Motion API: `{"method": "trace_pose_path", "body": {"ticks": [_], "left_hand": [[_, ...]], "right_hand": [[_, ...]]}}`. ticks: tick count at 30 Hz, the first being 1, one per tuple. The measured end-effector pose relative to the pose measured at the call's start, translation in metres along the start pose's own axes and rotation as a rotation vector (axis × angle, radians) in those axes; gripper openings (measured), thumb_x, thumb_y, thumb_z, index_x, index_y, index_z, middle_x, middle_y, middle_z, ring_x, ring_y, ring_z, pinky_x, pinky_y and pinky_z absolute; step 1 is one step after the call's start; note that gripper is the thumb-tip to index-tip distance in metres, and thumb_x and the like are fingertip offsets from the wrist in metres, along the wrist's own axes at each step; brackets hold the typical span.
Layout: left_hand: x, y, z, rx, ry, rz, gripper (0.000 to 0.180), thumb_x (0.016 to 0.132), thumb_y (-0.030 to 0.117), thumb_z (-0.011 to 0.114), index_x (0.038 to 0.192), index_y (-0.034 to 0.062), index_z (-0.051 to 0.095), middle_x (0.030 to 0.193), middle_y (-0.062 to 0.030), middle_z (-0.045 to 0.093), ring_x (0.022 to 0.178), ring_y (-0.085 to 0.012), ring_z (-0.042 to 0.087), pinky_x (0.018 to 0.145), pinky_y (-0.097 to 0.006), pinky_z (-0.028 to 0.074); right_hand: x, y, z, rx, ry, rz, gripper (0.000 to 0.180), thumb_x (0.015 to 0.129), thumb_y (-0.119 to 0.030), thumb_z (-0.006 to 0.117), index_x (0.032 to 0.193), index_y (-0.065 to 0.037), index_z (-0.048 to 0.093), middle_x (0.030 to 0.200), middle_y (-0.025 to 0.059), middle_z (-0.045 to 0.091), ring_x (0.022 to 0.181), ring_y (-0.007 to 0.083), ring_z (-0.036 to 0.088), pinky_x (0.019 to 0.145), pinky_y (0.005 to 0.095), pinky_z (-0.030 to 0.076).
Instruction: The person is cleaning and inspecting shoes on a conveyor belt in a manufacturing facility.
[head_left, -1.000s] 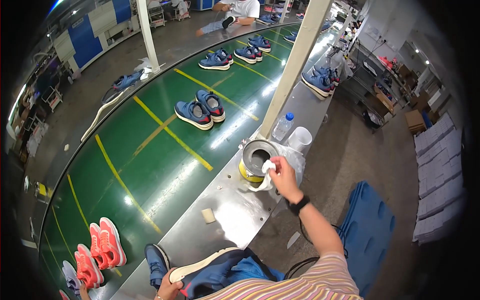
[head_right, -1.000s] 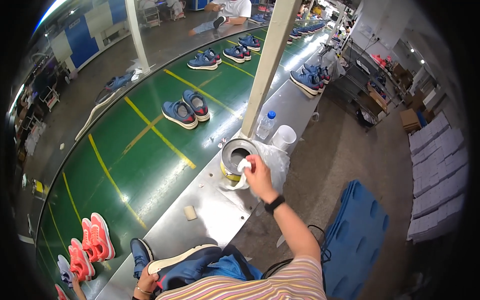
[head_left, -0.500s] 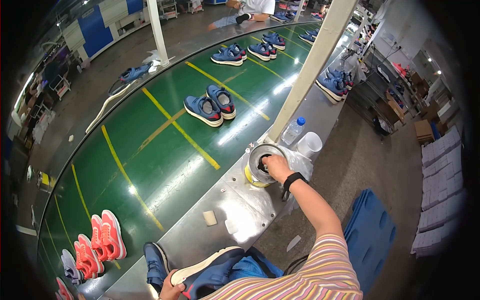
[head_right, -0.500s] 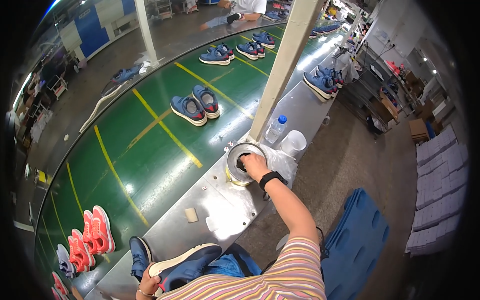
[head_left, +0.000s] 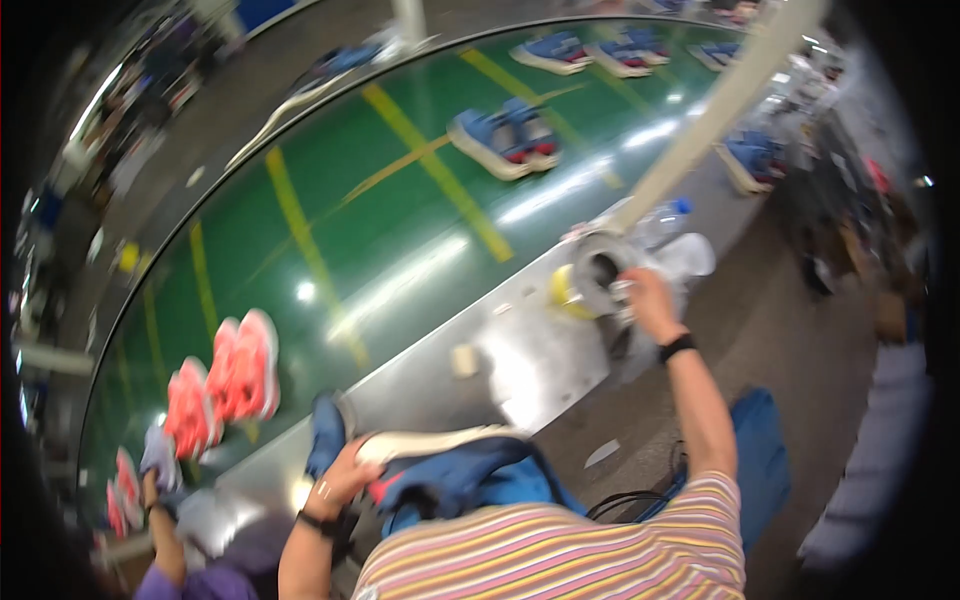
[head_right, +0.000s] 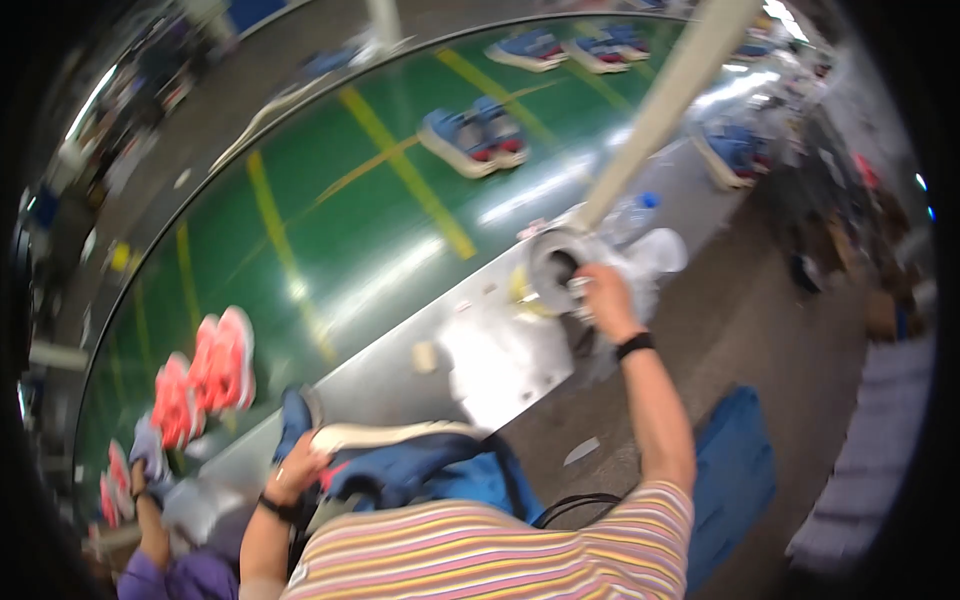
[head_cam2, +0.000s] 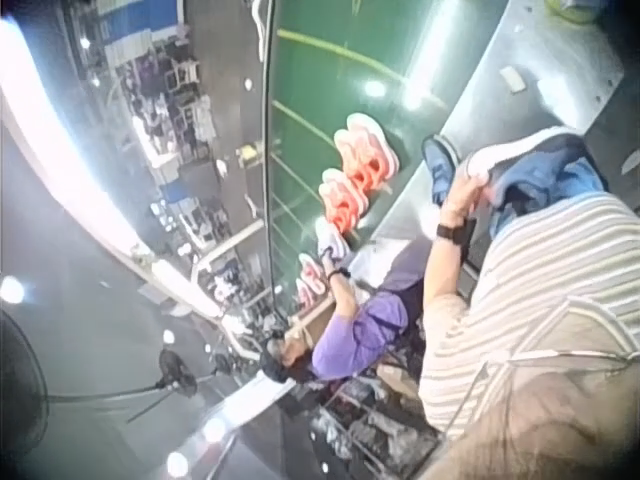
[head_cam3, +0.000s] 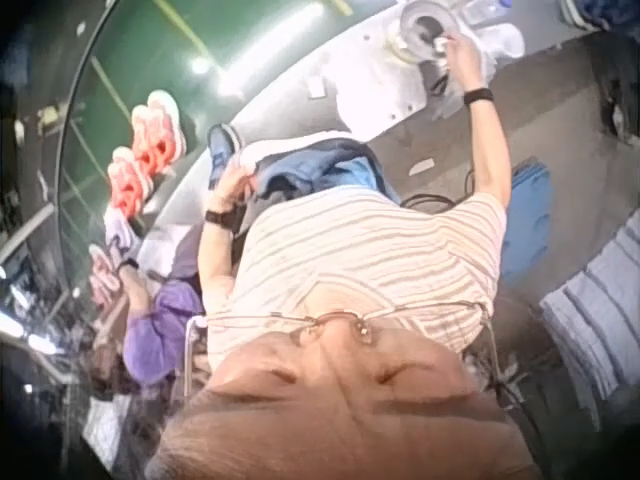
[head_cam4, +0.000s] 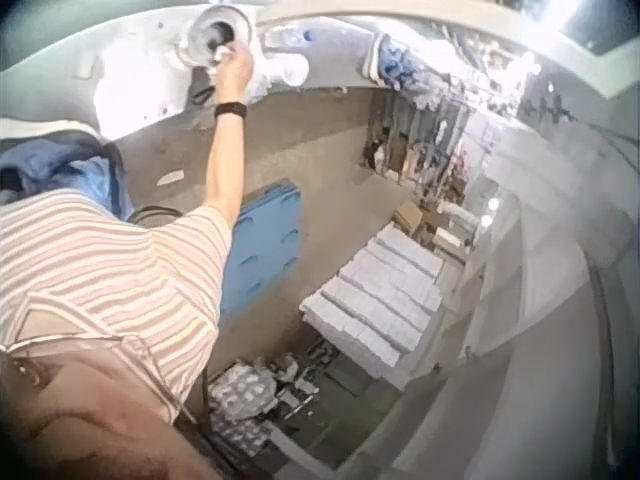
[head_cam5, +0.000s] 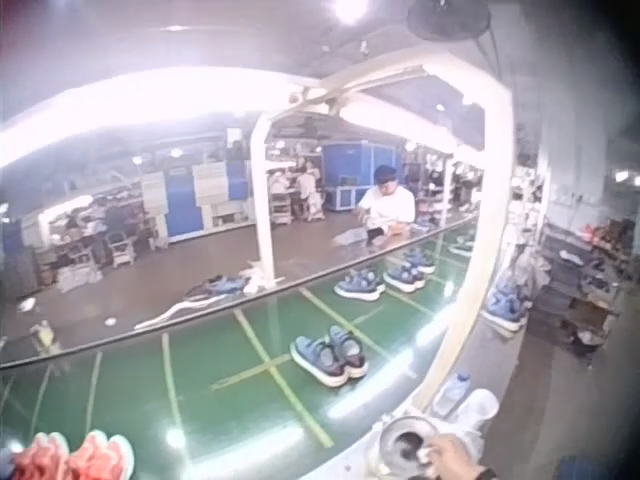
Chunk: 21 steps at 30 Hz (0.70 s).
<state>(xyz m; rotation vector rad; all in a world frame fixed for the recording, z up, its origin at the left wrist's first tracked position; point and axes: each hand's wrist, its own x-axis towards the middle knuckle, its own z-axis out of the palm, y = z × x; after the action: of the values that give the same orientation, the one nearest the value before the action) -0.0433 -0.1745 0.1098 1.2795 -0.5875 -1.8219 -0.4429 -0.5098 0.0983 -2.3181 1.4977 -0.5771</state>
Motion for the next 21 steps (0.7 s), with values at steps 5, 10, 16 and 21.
{"method": "trace_pose_path", "body": {"ticks": [5,10,16,21], "left_hand": [[0.060,0.025,0.058,0.126,-0.140,-0.017,0.046,0.075,0.027,0.065,0.111,0.0004,0.051,0.092,-0.0009,0.055,0.081,-0.0074,0.049,0.072,-0.020,0.042],[0.081,0.028,0.087,0.143,-0.218,-0.050,0.048,0.074,0.028,0.066,0.110,-0.0002,0.051,0.094,-0.0034,0.057,0.087,-0.0085,0.050,0.078,-0.022,0.042],[0.073,0.025,0.088,0.208,-0.285,-0.025,0.047,0.071,0.023,0.069,0.110,0.0004,0.052,0.096,-0.0040,0.057,0.089,-0.0101,0.051,0.081,-0.023,0.041],[0.059,0.023,0.084,0.165,-0.302,-0.009,0.054,0.068,0.022,0.073,0.113,0.0006,0.051,0.099,-0.0033,0.058,0.090,-0.0091,0.052,0.081,-0.023,0.042]], "right_hand": [[-0.019,-0.086,-0.052,0.842,-0.212,0.206,0.017,0.082,0.003,0.047,0.096,-0.001,0.056,0.088,0.0042,0.059,0.077,0.0091,0.055,0.069,0.0228,0.045],[-0.046,-0.147,-0.022,0.792,-0.611,-0.257,0.020,0.077,-0.004,0.055,0.097,-0.005,0.060,0.082,0.0089,0.056,0.072,0.0184,0.055,0.064,0.0260,0.043],[-0.074,-0.177,0.011,0.812,-0.753,-0.422,0.022,0.071,0.004,0.060,0.092,-0.005,0.061,0.084,0.0088,0.058,0.077,0.0221,0.058,0.066,0.0295,0.047],[-0.087,-0.182,0.012,0.799,-0.688,-0.549,0.024,0.068,0.007,0.059,0.088,-0.006,0.061,0.084,0.0075,0.057,0.077,0.0222,0.058,0.066,0.0293,0.047]]}}
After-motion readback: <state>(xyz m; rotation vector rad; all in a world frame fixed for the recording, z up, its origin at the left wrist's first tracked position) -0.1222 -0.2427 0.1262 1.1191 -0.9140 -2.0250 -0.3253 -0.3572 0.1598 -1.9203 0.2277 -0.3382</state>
